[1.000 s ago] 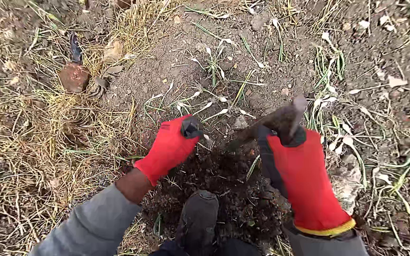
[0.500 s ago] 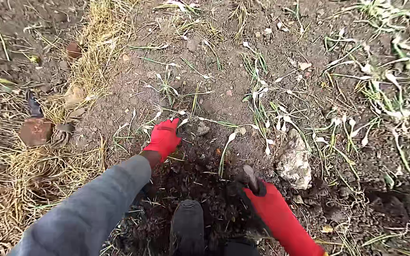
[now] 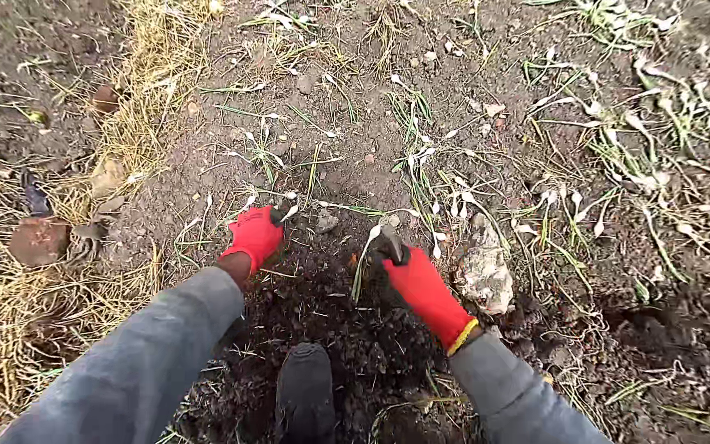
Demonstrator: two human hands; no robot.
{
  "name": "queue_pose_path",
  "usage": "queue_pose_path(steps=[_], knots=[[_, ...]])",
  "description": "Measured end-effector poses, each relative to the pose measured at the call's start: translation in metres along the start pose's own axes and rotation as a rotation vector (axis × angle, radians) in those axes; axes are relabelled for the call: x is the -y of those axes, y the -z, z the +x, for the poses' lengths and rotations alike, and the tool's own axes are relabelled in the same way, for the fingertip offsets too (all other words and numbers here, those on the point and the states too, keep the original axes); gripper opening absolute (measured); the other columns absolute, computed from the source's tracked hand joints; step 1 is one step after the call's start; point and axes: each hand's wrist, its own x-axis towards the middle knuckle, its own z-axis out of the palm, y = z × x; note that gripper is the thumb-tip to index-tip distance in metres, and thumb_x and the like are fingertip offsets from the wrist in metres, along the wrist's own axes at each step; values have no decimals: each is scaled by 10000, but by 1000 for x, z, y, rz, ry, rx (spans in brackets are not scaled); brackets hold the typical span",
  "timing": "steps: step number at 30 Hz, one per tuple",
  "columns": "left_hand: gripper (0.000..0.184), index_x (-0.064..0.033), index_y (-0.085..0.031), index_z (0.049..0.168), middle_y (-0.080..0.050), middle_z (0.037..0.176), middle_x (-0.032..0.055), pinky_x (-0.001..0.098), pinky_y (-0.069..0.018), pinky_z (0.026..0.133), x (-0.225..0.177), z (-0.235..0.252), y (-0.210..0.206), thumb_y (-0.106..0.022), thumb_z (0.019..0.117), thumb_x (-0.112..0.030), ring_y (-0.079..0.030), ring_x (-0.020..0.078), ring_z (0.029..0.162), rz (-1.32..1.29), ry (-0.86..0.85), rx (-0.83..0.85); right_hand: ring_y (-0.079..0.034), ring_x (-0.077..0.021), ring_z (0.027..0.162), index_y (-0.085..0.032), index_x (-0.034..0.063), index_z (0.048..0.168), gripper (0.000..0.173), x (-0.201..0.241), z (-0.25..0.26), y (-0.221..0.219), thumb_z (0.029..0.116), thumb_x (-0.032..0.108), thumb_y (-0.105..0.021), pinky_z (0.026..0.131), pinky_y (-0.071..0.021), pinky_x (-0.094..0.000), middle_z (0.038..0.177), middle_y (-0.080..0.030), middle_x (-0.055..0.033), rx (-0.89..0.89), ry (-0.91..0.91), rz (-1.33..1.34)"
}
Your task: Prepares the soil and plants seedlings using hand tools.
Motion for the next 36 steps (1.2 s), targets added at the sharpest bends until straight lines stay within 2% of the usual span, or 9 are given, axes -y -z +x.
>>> queue_pose_path(steps=[5,8,11,14,16,19,24,30,36], knots=[[318,-64,-686,1277,-687,1252,239,750,-222,1170,-32,-53,23,-664,990,-197,-571,459,1296,23,-319,-173,-496,-122,423,-650,135,891,274,9,-68,128,1029,358,-571,377,-424,-297,583,-546,-12,-102,211,109],[293,-110,-747,1208,-735,1154,193,758,-254,1154,-55,-92,31,-747,919,-161,-623,446,1227,120,-512,-161,-488,29,506,-596,187,726,264,15,-89,168,984,230,-560,478,-416,-146,594,-530,120,-169,405,209],[281,-180,-791,1134,-735,1105,157,767,-279,1119,-79,-109,39,-802,855,-209,-621,446,1181,233,-667,-221,-573,-122,444,-635,154,969,168,17,-48,93,996,317,-663,347,-476,-318,631,-613,4,-183,278,222],[215,-209,-787,1036,-726,1065,127,759,-258,1128,-117,-107,23,-777,833,-281,-599,443,1177,388,-745,-163,-652,-267,706,-653,111,1107,249,-39,-6,-14,977,323,-646,623,-545,-519,815,-654,-106,23,38,192],[248,-155,-785,1054,-724,1093,150,770,-236,1143,-140,-105,-29,-797,823,-243,-571,461,1224,461,-773,103,-688,-198,872,-669,120,1204,318,-57,-16,-1,981,345,-650,806,-571,-452,952,-703,-74,80,-44,210],[363,-107,-742,1203,-697,1201,187,734,-232,1169,-139,-111,-76,-791,851,-183,-516,463,1318,471,-767,363,-713,-61,952,-686,57,1220,338,-80,-84,66,931,231,-690,871,-606,-287,1032,-750,-14,-129,130,355],[463,-178,-734,1269,-697,1271,155,732,-280,1150,-160,-92,-40,-771,885,-433,-573,420,1301,399,-825,71,-719,-198,957,-607,-38,1329,400,-171,-157,170,975,146,-644,860,-609,-429,1159,-717,-157,-145,129,236],[476,-126,-715,1287,-697,1252,172,654,-349,1142,-214,-72,-34,-783,881,-364,-606,406,1244,437,-841,71,-742,-223,1006,-659,-16,1280,457,-270,-156,125,840,93,-720,911,-597,-475,1106,-754,-139,-349,-59,80],[344,-161,-771,1146,-754,1111,96,608,-497,1026,-187,-129,55,-715,876,-366,-691,346,1129,360,-978,173,-585,-286,1290,-510,37,1480,657,-263,-160,171,911,277,-734,1105,-465,-481,1412,-583,-201,77,-195,295]])
